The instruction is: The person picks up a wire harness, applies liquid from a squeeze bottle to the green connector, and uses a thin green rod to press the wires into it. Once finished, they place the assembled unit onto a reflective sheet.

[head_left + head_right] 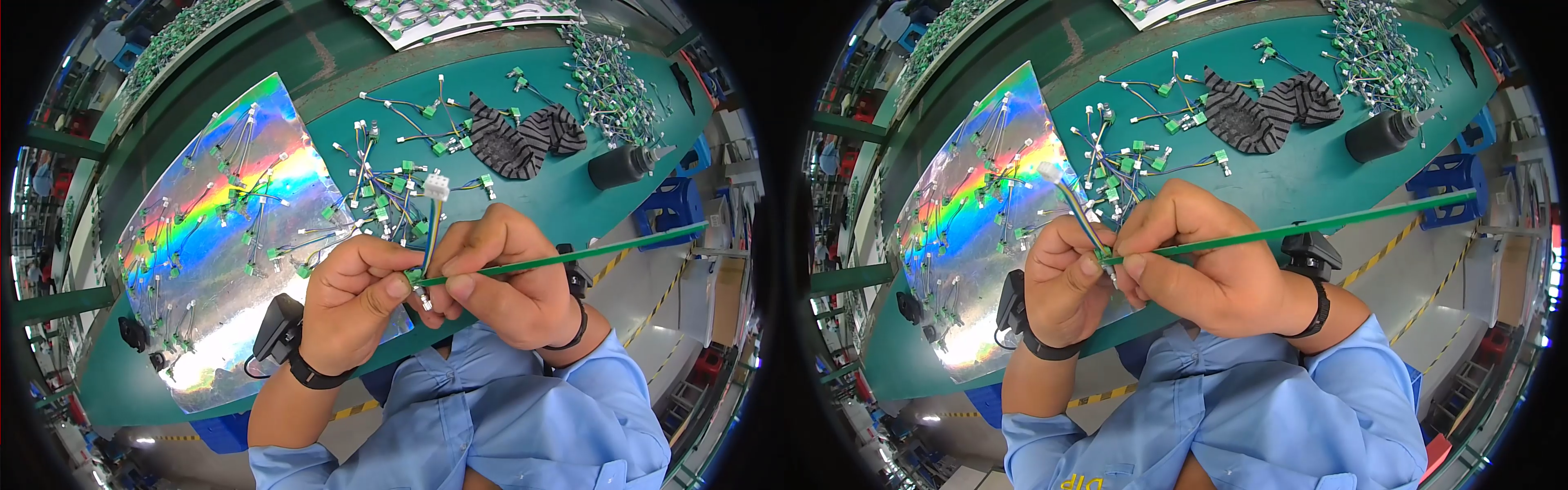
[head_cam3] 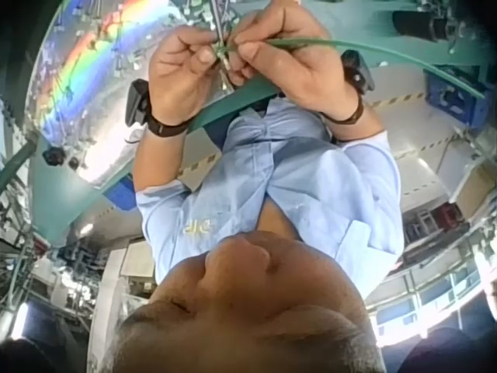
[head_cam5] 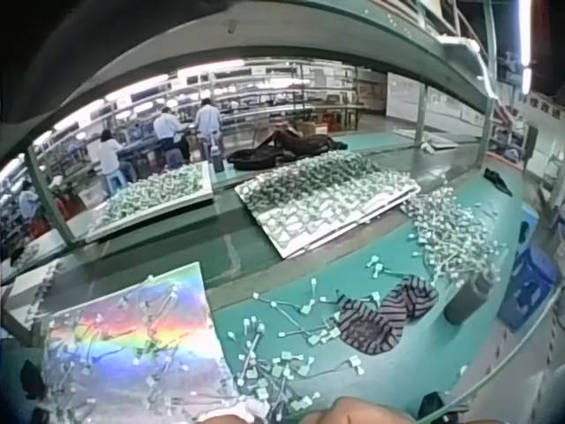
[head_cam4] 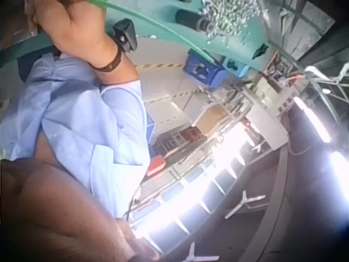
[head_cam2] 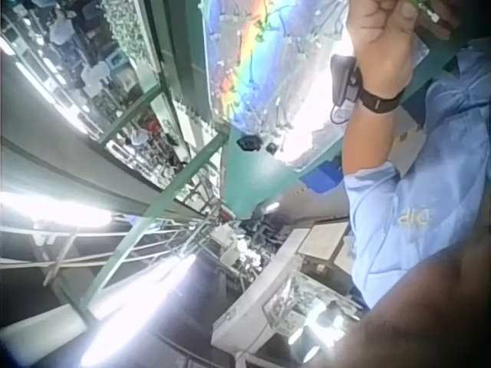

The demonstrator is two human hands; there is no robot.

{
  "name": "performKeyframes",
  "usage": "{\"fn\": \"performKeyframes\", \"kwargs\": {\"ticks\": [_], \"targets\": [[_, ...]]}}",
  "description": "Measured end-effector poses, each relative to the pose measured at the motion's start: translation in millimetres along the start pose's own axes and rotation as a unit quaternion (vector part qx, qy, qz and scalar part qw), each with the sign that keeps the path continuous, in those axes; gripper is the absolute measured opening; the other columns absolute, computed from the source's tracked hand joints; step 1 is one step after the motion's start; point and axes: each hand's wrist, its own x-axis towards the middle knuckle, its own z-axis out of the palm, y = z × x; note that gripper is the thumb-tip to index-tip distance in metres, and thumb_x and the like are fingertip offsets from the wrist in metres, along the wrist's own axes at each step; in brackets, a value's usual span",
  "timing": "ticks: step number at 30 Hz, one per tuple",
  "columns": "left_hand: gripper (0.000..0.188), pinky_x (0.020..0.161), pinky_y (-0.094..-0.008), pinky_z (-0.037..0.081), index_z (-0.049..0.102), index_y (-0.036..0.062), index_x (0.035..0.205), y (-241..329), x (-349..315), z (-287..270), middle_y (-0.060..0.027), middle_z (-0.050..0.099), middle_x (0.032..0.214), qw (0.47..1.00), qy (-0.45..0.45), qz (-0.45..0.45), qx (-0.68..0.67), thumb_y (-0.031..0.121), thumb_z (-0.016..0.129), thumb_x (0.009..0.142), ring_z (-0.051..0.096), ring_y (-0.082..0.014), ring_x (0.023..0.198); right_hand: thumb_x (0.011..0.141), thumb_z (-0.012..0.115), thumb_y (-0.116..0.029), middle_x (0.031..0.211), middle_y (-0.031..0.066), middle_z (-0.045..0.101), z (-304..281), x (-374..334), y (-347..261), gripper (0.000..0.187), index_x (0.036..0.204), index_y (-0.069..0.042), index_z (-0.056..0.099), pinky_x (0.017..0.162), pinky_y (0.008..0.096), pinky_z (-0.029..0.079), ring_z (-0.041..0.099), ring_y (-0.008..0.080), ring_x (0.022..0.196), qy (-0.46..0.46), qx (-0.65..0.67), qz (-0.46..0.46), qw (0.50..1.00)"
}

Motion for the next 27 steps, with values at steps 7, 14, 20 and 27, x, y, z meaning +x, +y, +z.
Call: {"fn": "performKeyframes", "kwargs": {"ticks": [7, 14, 20, 27], "targets": [[0.023, 0.069, -0.0338, 0.055, 0.051, -0.0048, 0.112, -1.4, -0.2, 3.7, -0.0166, 0.064, 0.09, 0.999, 0.019, 0.006, 0.033, 0.008, 0.054, 0.093, 0.066, -0.0247, 0.079, 0.089, 0.051, 0.003, 0.085, 0.0132, 0.055, -4.8, -1.2, -2.0, 0.01, 0.095, 0.001, 0.044, 0.064, 0.027, 0.049, 0.057, 0.0142, 0.069, -0.029, -0.136, -0.065, 0.988], [0.026, 0.071, -0.0334, 0.055, 0.05, -0.0057, 0.114, -0.2, 1.8, 4.6, -0.0165, 0.063, 0.091, 0.999, 0.022, 0.022, -0.016, 0.008, 0.054, 0.093, 0.066, -0.0245, 0.079, 0.09, 0.049, 0.0, 0.087, 0.0163, 0.054, -2.5, -1.2, 0.7, 0.01, 0.097, -0.001, 0.042, 0.066, 0.0277, 0.045, 0.053, 0.0135, 0.071, -0.005, -0.096, -0.087, 0.992], [0.026, 0.072, -0.0337, 0.055, 0.049, -0.0057, 0.115, 0.5, 0.8, 6.7, -0.0165, 0.064, 0.091, 0.999, 0.027, 0.028, 0.005, 0.008, 0.054, 0.093, 0.067, -0.0246, 0.079, 0.088, 0.05, 0.004, 0.086, 0.0135, 0.055, -1.3, -0.1, -0.6, 0.01, 0.095, 0.002, 0.044, 0.069, 0.0297, 0.05, 0.057, 0.0136, 0.069, 0.01, -0.102, -0.074, 0.992], [0.025, 0.073, -0.0338, 0.055, 0.049, -0.0053, 0.114, 0.2, 0.7, 4.9, -0.0163, 0.064, 0.091, 0.999, 0.02, 0.026, 0.009, 0.008, 0.054, 0.093, 0.067, -0.0246, 0.079, 0.088, 0.051, 0.003, 0.082, 0.0117, 0.055, -5.9, 1.5, 4.2, 0.009, 0.094, 0.002, 0.045, 0.065, 0.0285, 0.05, 0.057, 0.0136, 0.066, -0.017, -0.139, -0.107, 0.984]]}}
